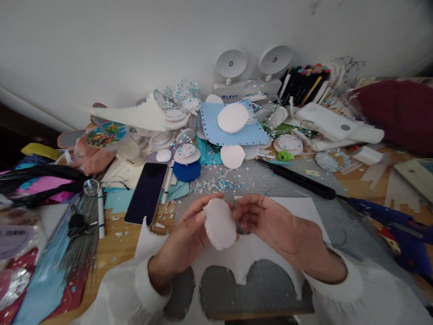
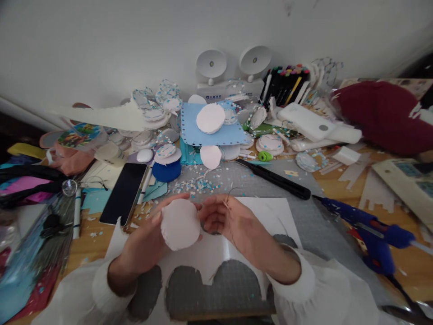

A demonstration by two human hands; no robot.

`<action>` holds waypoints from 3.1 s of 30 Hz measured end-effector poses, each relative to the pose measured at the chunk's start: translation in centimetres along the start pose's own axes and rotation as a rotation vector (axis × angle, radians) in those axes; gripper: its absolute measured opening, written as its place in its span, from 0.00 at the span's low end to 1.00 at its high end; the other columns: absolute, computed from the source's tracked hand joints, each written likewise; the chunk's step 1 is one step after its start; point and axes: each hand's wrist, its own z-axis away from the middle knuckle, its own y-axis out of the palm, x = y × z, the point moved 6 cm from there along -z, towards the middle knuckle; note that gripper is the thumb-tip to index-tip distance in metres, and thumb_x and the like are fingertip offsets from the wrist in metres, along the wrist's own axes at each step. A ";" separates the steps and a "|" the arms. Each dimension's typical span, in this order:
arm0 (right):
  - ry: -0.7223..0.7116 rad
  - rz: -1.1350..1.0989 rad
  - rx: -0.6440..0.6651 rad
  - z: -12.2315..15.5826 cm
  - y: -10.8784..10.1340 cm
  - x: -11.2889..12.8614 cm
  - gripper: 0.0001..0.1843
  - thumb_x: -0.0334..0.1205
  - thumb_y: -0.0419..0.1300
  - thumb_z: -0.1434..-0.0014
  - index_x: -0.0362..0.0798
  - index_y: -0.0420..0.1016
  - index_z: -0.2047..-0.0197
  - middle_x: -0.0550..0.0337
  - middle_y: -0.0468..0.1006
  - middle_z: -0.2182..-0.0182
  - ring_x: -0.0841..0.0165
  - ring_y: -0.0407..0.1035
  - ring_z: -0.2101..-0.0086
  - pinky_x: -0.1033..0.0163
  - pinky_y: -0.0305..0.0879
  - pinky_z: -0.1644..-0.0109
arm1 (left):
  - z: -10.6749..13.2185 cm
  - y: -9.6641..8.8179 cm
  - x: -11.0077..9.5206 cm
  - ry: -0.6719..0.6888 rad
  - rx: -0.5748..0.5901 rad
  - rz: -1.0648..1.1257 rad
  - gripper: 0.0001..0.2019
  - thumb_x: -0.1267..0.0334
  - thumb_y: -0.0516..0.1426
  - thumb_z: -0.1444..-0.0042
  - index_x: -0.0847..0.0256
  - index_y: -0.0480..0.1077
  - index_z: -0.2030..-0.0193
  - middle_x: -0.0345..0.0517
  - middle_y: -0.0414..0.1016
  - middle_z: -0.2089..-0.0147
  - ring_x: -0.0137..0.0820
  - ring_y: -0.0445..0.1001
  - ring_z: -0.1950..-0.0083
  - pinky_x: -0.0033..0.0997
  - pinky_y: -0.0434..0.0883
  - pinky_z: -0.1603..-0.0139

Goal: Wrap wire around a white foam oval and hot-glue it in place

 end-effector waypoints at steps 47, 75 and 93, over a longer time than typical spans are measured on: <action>-0.044 -0.109 0.144 1.2 1.7 2.7 0.10 0.48 0.63 0.47 0.52 0.70 0.70 0.67 0.59 0.81 0.74 0.47 0.82 0.68 0.45 0.81 | 0.8 1.7 0.3 -0.169 0.238 0.143 0.24 0.51 0.58 0.46 0.57 0.67 0.44 0.57 0.72 0.46 0.45 0.72 0.47 0.45 0.74 0.54; -0.171 0.609 -0.058 1.9 1.8 -1.5 0.51 0.41 0.73 0.63 0.59 0.49 0.40 0.51 0.59 0.45 0.55 0.60 0.48 0.48 0.58 0.45 | 0.6 1.3 0.1 0.141 0.183 -0.306 0.25 0.57 0.64 0.48 0.54 0.69 0.42 0.51 0.73 0.42 0.43 0.70 0.41 0.39 0.68 0.43; -0.141 0.587 -0.011 2.0 2.3 -1.6 0.51 0.41 0.73 0.62 0.61 0.48 0.40 0.52 0.58 0.44 0.57 0.62 0.48 0.52 0.63 0.48 | 0.6 0.8 0.9 0.154 0.210 -0.397 0.31 0.62 0.68 0.54 0.52 0.68 0.42 0.52 0.72 0.42 0.46 0.71 0.43 0.40 0.70 0.46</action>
